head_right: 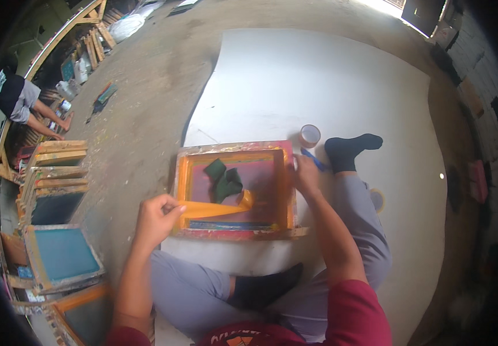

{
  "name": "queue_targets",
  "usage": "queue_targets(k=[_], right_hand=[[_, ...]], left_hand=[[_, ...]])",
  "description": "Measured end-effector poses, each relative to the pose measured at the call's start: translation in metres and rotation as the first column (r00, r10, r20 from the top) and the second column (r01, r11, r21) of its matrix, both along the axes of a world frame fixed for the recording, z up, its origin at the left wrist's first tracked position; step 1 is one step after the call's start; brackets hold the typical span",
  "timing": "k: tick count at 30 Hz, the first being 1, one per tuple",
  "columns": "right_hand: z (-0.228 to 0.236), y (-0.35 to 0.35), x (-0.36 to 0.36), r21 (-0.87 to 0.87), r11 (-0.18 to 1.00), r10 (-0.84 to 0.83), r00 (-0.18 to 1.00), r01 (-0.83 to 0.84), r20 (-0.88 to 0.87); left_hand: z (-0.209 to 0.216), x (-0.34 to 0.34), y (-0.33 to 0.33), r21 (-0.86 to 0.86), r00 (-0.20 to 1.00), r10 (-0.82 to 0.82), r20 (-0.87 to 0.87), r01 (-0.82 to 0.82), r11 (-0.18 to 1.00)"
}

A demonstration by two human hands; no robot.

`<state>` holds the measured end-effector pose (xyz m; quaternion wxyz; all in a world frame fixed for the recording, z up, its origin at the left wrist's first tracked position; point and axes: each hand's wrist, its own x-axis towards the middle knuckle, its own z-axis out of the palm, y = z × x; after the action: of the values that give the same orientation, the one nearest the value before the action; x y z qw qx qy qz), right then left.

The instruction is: The person sits on the floor and repeatedly applies orange tape to the edges of a rectangular frame, then wipes the frame surface with a green cloth. The person continues alternating between taping and wiping actions on the same frame.

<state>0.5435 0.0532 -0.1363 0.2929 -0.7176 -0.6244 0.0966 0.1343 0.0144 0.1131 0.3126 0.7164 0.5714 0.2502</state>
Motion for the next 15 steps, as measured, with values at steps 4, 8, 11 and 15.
queue_targets(k=[4,8,11,15], right_hand=[[0.084,-0.012,-0.103,0.072,0.835,0.497,0.692,-0.545,-0.523],[0.146,-0.023,-0.16,0.265,0.654,0.533,0.183,-0.708,-0.826],[0.176,-0.025,-0.173,0.274,0.61,0.532,0.129,-0.744,-0.837],[0.192,-0.025,-0.176,0.265,0.525,0.52,0.059,-0.809,-0.852]], left_hand=[[0.041,0.019,-0.009,0.002,1.0,-0.01,-0.021,0.011,1.0],[0.074,0.023,-0.02,0.061,0.995,-0.092,-0.025,0.094,0.994],[0.101,0.022,-0.03,0.081,0.99,-0.138,0.015,0.136,0.987],[0.139,0.011,-0.038,0.114,0.985,-0.172,0.018,0.169,0.979]])
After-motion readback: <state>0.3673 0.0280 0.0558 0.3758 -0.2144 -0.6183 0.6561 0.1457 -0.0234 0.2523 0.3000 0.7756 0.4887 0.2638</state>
